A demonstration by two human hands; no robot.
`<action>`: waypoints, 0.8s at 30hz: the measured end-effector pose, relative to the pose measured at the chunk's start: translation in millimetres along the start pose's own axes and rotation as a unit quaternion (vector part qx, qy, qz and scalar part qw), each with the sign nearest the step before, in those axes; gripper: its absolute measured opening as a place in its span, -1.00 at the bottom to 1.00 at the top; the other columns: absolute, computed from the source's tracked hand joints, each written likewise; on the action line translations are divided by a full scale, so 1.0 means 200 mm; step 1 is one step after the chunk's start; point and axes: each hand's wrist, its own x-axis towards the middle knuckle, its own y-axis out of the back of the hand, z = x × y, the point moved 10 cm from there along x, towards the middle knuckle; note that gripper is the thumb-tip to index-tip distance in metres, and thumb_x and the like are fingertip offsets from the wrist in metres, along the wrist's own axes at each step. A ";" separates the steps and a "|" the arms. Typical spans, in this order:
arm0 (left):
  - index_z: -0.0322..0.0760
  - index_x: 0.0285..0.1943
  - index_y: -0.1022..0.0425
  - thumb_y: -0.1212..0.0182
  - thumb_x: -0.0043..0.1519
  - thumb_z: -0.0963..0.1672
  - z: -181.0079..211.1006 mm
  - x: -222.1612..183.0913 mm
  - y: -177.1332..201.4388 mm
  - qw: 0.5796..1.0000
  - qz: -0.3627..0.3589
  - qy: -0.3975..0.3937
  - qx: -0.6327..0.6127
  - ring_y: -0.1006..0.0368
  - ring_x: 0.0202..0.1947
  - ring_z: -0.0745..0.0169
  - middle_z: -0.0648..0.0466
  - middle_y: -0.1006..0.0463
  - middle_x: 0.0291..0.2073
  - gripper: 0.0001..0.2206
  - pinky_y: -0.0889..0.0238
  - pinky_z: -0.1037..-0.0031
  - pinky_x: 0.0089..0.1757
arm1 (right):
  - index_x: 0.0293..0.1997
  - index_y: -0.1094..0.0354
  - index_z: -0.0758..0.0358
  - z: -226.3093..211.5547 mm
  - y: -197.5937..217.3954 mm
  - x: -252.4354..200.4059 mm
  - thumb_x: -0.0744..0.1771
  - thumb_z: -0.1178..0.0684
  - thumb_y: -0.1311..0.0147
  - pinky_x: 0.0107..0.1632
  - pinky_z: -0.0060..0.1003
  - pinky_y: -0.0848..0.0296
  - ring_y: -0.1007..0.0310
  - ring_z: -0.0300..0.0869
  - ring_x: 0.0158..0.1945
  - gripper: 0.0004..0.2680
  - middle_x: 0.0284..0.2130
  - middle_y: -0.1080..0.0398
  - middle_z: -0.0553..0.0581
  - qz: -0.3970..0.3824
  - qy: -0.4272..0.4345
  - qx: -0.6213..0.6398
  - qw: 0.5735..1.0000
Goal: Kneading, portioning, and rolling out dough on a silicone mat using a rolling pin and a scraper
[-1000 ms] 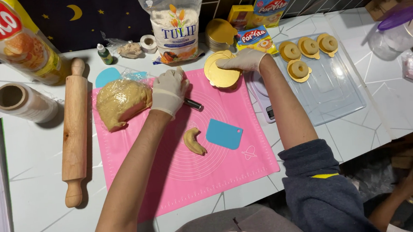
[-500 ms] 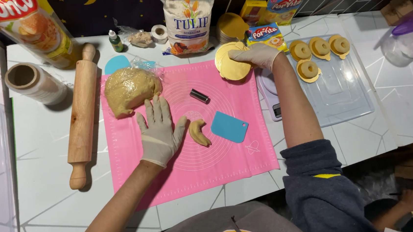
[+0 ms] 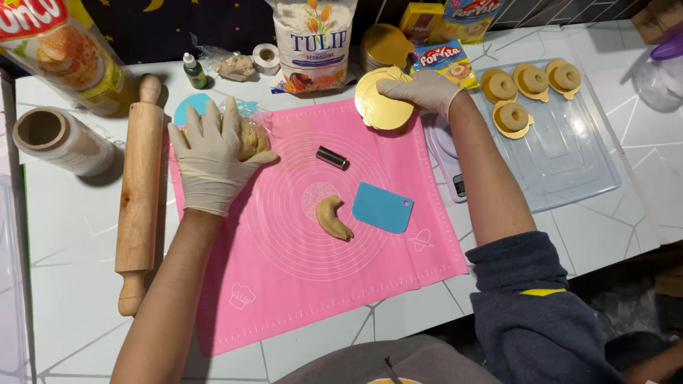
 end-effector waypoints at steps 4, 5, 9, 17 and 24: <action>-0.24 0.49 -0.33 -0.18 -0.14 0.39 -0.05 -0.02 -0.02 1.000 -0.003 -0.008 0.004 -0.25 0.28 -0.47 -0.25 -0.43 0.20 0.09 -0.13 -0.40 0.04 | -0.17 -0.55 0.27 0.00 -0.02 0.03 0.07 -0.47 -0.48 0.00 -0.30 -0.53 -0.59 -0.12 -0.07 -0.43 -0.23 -0.57 0.13 0.017 0.006 0.009 1.000; -0.26 0.47 -0.36 -0.24 -0.10 0.38 -0.06 -0.02 0.01 1.000 0.020 -0.016 0.016 -0.30 0.25 -0.44 -0.23 -0.46 0.15 0.04 -0.11 -0.39 0.05 | -0.15 -0.55 0.27 0.02 -0.01 0.06 0.09 -0.48 -0.47 -0.03 -0.31 -0.55 -0.59 -0.12 -0.05 -0.43 -0.21 -0.56 0.14 0.024 0.000 0.027 0.999; -0.26 0.41 -0.42 -0.33 0.04 0.33 -0.11 -0.02 0.08 0.997 0.051 -0.026 0.044 -0.39 0.18 -0.33 -0.15 -0.49 0.04 -0.10 -0.15 -0.28 0.06 | -0.08 -0.54 0.26 0.02 -0.05 0.17 0.10 -0.55 -0.41 -0.07 -0.29 -0.60 -0.57 -0.09 0.01 -0.38 -0.13 -0.55 0.19 0.024 0.002 0.026 0.999; -0.29 0.42 -0.40 -0.26 -0.04 0.36 -0.12 -0.01 0.05 0.998 0.033 -0.027 0.055 -0.34 0.18 -0.32 -0.16 -0.45 0.08 -0.02 -0.11 -0.30 0.08 | 0.05 -0.44 0.42 0.13 -0.10 0.30 0.10 -0.41 -0.51 -0.16 -0.26 -0.63 -0.59 -0.07 -0.01 -0.33 -0.11 -0.52 0.26 0.014 -0.032 0.092 0.995; -0.31 0.43 -0.41 -0.39 -0.12 0.29 -0.14 0.01 0.06 0.998 0.032 -0.045 0.012 -0.33 0.18 -0.32 -0.17 -0.45 0.10 -0.01 -0.08 -0.30 0.09 | 0.14 -0.29 0.58 0.05 -0.14 0.08 0.12 -0.11 -0.60 -0.10 -0.11 -0.66 -0.63 0.00 -0.07 -0.35 -0.09 -0.53 0.33 -0.007 -0.057 0.310 0.949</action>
